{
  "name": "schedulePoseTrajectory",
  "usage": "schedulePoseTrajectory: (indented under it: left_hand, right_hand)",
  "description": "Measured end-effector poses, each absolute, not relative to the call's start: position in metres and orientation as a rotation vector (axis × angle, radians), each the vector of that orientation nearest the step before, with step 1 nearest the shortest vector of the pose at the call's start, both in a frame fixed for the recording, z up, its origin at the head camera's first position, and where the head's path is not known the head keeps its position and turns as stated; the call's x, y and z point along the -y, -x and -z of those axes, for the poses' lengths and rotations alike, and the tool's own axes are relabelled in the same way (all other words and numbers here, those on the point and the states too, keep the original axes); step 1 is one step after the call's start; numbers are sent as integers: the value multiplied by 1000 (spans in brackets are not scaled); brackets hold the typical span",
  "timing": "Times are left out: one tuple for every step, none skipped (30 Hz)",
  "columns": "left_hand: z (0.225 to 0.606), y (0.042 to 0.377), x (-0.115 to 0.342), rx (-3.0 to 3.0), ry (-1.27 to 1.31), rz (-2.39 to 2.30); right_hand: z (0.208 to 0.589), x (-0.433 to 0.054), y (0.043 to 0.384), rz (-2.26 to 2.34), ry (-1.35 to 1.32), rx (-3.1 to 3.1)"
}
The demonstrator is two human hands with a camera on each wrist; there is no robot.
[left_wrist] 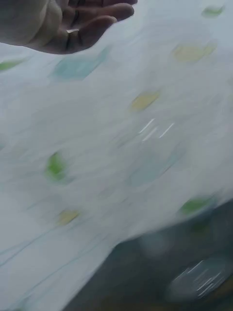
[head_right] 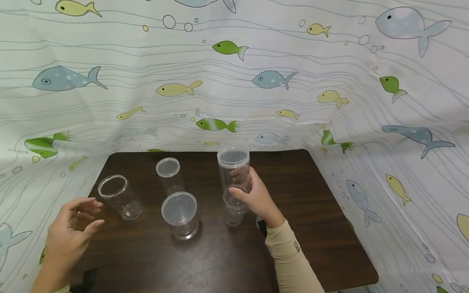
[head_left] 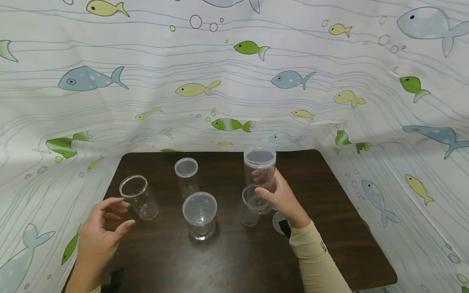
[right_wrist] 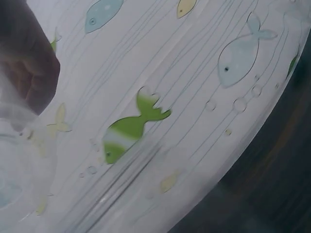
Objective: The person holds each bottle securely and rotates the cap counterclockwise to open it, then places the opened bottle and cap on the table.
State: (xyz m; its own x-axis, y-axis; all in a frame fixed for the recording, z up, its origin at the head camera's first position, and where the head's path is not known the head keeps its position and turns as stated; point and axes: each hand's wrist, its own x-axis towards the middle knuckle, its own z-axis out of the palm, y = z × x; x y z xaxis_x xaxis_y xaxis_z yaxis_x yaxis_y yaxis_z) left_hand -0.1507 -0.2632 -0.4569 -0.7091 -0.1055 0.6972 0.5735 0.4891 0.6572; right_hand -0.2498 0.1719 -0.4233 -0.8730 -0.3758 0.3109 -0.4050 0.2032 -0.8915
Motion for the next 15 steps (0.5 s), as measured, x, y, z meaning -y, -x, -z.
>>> schedulePoseTrajectory:
  left_hand:
    - [453, 154, 253, 2020, 444, 1280]
    - [449, 157, 244, 2009, 491, 1311]
    - [445, 161, 235, 1997, 538, 1352]
    - [442, 165, 228, 1974, 596, 1390]
    - [439, 170, 220, 1959, 647, 1436]
    - [435, 174, 213, 1945, 691, 1488]
    - [431, 178, 206, 1935, 731, 1551]
    - [426, 182, 199, 1950, 755, 1599]
    - [422, 185, 192, 1969, 787, 1641]
    - [420, 189, 185, 1988, 819, 1676]
    - [418, 192, 178, 2006, 851, 1711]
    - [417, 195, 170, 2026, 883, 1740]
    - [416, 198, 162, 2030, 927, 1769]
    - [416, 200, 154, 2036, 970, 1786]
    - [417, 203, 147, 2027, 1016, 1818]
  right_hand:
    - [424, -168, 247, -1828, -811, 2411]
    - [424, -164, 245, -1851, -846, 2399]
    - [425, -161, 243, -1870, -882, 2392]
    - [427, -157, 242, -1895, -921, 2385]
    - [429, -153, 240, -1924, -967, 2376]
    - [431, -149, 239, -1957, -1017, 2364]
    - [433, -145, 238, -1990, -1068, 2355]
    - [436, -142, 236, -2014, -1123, 2346]
    - [440, -139, 235, -2041, -1168, 2342]
    - [443, -136, 233, -2062, -1215, 2338]
    - [446, -133, 231, -2077, -1258, 2338]
    - [449, -130, 229, -2085, -1297, 2338]
    - [452, -128, 227, -2087, -1329, 2350]
    - [454, -125, 226, -2086, -1363, 2359]
    - [456, -123, 224, -2069, -1395, 2374]
